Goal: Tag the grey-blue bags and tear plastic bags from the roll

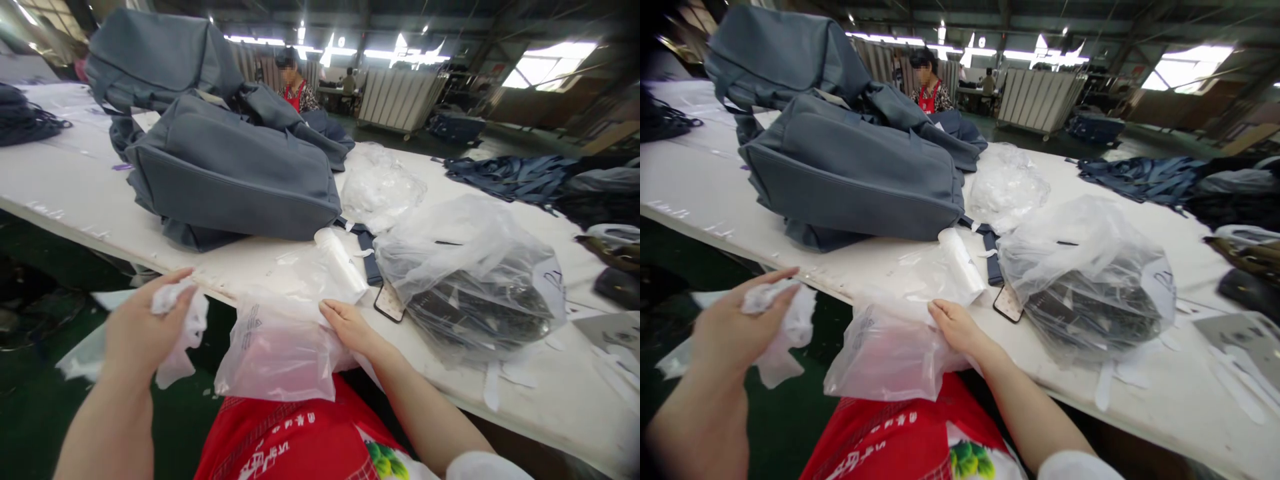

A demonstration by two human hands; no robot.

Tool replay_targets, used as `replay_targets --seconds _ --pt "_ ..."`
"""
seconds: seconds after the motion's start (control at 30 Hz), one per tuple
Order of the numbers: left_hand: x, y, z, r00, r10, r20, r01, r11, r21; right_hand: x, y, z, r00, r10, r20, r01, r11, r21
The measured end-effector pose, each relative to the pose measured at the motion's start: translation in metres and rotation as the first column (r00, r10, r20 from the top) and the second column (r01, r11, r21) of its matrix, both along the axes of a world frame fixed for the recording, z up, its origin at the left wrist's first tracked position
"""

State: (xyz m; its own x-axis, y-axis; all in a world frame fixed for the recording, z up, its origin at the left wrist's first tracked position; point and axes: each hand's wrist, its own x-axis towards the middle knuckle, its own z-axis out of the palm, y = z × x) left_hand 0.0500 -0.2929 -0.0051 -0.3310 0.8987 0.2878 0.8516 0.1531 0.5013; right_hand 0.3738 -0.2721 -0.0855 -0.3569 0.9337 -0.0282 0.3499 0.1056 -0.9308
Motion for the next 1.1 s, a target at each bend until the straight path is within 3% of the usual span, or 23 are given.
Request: replay_targets --seconds 0.03,0.07,0.13,0.2,0.3,0.43,0.6,0.7,0.83,1.0,1.1 --pt "0.017 0.001 -0.003 0.978 -0.206 0.029 0.207 0.978 -0.008 -0.003 0.000 0.002 1.000 0.027 -0.013 -0.027 1.000 -0.014" --pt "0.035 0.004 -0.008 0.912 -0.407 0.059 0.409 0.912 -0.035 -0.006 -0.001 0.003 0.998 0.052 -0.036 -0.053 0.998 -0.030" --pt "0.066 0.013 -0.020 0.742 -0.652 0.154 0.669 0.732 -0.124 -0.009 -0.002 0.006 0.993 0.089 -0.084 -0.093 0.995 -0.047" --pt "0.086 0.022 -0.031 0.656 -0.701 0.280 0.754 0.623 -0.207 -0.008 -0.004 0.006 0.991 0.095 -0.096 -0.100 0.994 -0.046" --pt "0.096 0.031 -0.041 0.620 -0.671 0.408 0.783 0.563 -0.264 0.001 -0.003 0.004 0.997 0.054 -0.053 -0.057 0.997 -0.044" --pt "0.101 0.032 -0.047 0.632 -0.687 0.359 0.770 0.610 -0.189 0.009 -0.002 -0.002 0.998 0.007 -0.064 -0.012 0.996 -0.084" --pt "0.111 0.027 -0.056 0.608 -0.704 0.367 0.793 0.552 -0.256 0.008 -0.004 -0.001 0.994 0.058 -0.090 -0.070 0.989 -0.131" --pt "0.105 0.028 -0.056 0.623 -0.680 0.387 0.782 0.560 -0.274 0.010 -0.010 0.005 0.994 0.107 0.006 -0.107 0.994 0.017" --pt "0.092 0.027 -0.049 0.637 -0.688 0.348 0.770 0.577 -0.272 0.007 -0.013 0.005 0.980 0.155 0.122 -0.179 0.957 0.228" --pt "0.085 0.022 -0.045 0.676 -0.663 0.322 0.735 0.637 -0.231 -0.004 -0.009 -0.003 0.984 0.068 0.165 -0.111 0.957 0.269" --pt "0.085 0.017 -0.049 0.736 -0.647 0.198 0.676 0.685 -0.272 -0.014 -0.014 -0.003 0.971 -0.035 0.238 -0.041 0.951 0.307"
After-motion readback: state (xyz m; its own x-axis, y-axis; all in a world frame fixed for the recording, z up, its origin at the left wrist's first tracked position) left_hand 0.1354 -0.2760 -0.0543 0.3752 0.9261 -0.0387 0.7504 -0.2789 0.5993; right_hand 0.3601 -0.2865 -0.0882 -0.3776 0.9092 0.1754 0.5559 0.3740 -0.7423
